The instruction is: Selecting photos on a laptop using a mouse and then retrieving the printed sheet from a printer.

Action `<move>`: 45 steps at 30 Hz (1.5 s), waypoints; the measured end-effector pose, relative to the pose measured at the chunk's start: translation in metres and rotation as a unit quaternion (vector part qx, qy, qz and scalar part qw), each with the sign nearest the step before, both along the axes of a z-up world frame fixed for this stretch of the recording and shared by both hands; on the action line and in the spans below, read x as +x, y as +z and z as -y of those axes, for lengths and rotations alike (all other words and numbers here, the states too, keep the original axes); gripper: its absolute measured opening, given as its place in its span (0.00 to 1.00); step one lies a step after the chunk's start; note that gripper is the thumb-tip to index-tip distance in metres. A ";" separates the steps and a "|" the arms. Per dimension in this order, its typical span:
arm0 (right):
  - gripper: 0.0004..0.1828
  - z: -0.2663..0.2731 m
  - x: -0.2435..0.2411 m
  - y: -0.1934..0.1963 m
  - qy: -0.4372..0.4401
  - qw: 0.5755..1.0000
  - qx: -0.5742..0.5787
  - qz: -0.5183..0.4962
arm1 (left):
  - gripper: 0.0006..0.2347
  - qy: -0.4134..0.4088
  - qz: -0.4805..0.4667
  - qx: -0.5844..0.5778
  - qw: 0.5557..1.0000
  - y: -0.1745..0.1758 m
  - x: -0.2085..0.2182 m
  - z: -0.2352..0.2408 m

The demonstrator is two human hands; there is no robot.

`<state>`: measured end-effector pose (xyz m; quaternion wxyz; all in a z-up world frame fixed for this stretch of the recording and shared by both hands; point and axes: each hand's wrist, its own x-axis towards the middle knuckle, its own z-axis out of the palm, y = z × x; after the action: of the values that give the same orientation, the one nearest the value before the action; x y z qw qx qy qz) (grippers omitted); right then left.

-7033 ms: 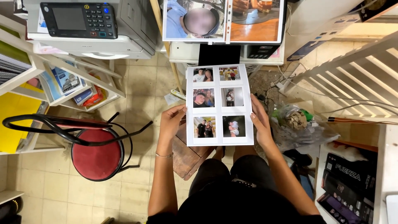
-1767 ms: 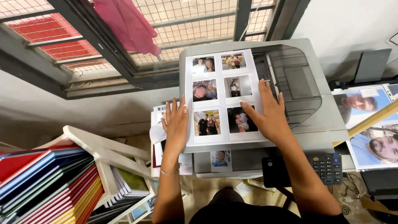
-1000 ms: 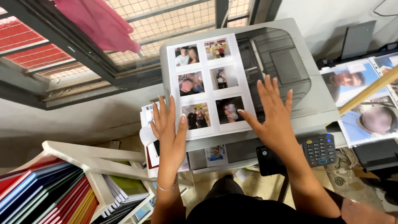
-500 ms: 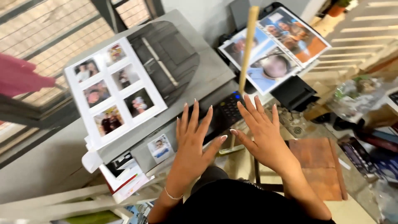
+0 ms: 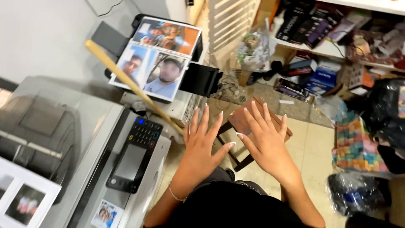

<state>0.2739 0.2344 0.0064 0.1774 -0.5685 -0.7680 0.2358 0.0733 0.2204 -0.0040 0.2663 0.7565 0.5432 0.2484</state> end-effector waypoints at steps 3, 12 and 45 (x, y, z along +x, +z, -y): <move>0.35 0.008 0.016 -0.011 -0.081 0.996 -0.024 0.009 | 0.32 -0.058 -0.019 0.006 0.998 -0.007 0.013 -0.019; 0.36 0.011 0.057 -0.029 -0.216 0.976 -0.028 0.012 | 0.32 -0.168 -0.023 -0.012 0.985 -0.012 0.056 -0.060; 0.33 -0.007 0.519 -0.038 -0.288 0.957 0.009 0.030 | 0.32 -0.221 -0.023 0.046 0.974 -0.033 0.543 -0.106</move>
<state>0.7934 0.2412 -0.0318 0.2199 -0.7709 -0.5785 0.1506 0.6163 0.3268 -0.0372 0.2664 0.8748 0.3568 0.1909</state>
